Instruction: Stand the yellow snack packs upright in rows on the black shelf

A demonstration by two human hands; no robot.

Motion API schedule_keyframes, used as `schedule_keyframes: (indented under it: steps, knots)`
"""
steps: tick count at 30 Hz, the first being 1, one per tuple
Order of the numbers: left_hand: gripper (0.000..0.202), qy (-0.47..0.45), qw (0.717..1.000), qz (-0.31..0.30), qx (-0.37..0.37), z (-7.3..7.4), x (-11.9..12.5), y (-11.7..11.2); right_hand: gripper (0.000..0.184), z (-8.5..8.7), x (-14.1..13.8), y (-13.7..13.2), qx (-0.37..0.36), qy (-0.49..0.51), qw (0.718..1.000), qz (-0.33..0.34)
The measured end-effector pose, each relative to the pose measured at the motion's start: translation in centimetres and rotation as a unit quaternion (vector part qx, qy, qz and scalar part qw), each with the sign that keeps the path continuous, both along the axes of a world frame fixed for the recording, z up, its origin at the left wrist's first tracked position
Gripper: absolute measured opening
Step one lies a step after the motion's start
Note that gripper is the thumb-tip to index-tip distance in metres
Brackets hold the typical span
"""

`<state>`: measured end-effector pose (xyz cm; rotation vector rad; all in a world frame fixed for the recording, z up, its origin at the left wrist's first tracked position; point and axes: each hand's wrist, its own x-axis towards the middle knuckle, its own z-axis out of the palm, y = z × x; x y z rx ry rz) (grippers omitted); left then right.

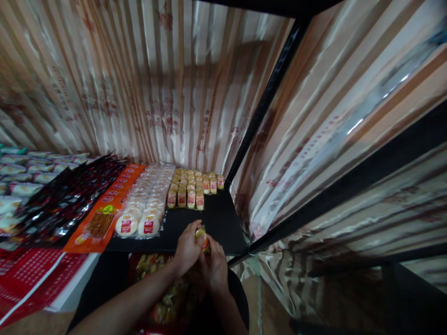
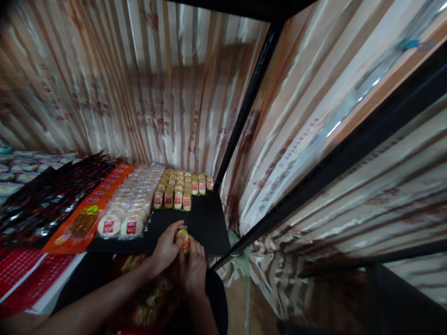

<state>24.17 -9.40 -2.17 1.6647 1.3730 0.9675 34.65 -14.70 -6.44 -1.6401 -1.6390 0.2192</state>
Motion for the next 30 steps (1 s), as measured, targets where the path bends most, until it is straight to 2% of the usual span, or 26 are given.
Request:
schedule_keyframes:
  steps: [5,11,15,21,25,30]
  knots:
    - [0.039,-0.014,1.000,0.012,0.002,0.0,2.6,2.5,0.040,-0.7,1.8,3.0,-0.013,0.038,0.997,-0.066]
    - [0.043,0.002,0.999,0.028,0.024,0.1,4.8,4.0,0.047,-1.3,3.7,7.6,-0.018,0.085,0.987,-0.134]
    - [0.036,0.010,0.999,0.035,-0.021,-0.5,6.4,5.2,0.046,-1.8,4.8,11.2,-0.005,0.100,0.987,-0.126]
    - [0.040,-0.017,0.994,0.063,-0.087,-1.3,8.5,8.0,0.049,-1.5,5.6,15.7,-0.019,0.105,0.990,-0.090]
    - [0.044,-0.040,0.990,0.066,-0.115,-1.3,8.7,9.0,0.041,-1.3,5.4,17.9,-0.015,0.090,0.990,-0.105]
    - [0.046,-0.081,0.986,0.055,-0.135,-1.6,8.5,9.1,0.029,-1.6,5.1,19.6,-0.017,0.080,0.990,-0.118]
